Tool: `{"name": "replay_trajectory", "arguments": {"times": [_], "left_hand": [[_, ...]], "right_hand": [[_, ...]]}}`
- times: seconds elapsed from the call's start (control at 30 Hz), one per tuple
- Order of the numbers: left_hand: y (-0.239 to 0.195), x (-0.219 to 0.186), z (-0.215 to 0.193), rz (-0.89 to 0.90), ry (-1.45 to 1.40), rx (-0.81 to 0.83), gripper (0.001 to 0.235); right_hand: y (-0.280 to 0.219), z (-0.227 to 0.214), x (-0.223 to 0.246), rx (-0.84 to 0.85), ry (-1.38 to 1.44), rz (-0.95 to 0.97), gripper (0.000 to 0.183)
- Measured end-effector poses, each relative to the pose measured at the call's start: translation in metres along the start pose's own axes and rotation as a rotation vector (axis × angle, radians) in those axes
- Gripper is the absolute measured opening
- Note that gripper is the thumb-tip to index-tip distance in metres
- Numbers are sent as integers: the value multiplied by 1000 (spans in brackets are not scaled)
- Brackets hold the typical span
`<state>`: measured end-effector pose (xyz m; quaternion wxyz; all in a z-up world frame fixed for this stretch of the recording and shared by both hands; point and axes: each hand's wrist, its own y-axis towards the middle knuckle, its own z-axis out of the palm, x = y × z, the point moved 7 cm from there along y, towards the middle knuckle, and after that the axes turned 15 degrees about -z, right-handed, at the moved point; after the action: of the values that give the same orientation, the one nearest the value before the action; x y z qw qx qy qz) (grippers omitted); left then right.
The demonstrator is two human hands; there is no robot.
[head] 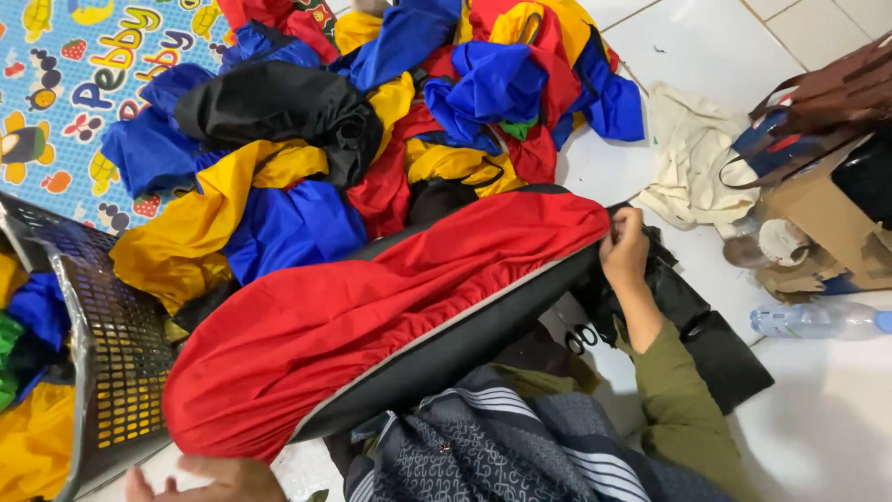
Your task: The person trims elastic and loose threads from a red fabric cover using shears, rubs the surface with a sponge, and سپس places the item into a clear plastic bag and a black shipping mailer.
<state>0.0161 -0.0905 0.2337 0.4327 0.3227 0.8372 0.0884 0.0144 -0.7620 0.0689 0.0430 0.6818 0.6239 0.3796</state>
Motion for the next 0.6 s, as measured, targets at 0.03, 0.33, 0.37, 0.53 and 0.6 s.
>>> {"name": "replay_trajectory", "arguments": {"times": [0.03, 0.33, 0.37, 0.53, 0.6], "left_hand": [[-17, -18, 9, 272, -216, 100, 24], [-213, -109, 95, 1200, -416, 779, 26], [-213, -114, 81, 1175, -511, 698, 18], [-208, -103, 69, 1217, -498, 523, 23], [-204, -103, 72, 1204, -495, 466, 24]], "right_hand": [[1, -14, 9, -69, 25, 70, 21], [-17, -6, 4, -213, 962, 968, 31], [-23, 0, 0, -308, 1211, 1058, 32], [43, 17, -5, -303, 1183, 795, 42], [62, 39, -40, -364, 1029, 796, 34]]}}
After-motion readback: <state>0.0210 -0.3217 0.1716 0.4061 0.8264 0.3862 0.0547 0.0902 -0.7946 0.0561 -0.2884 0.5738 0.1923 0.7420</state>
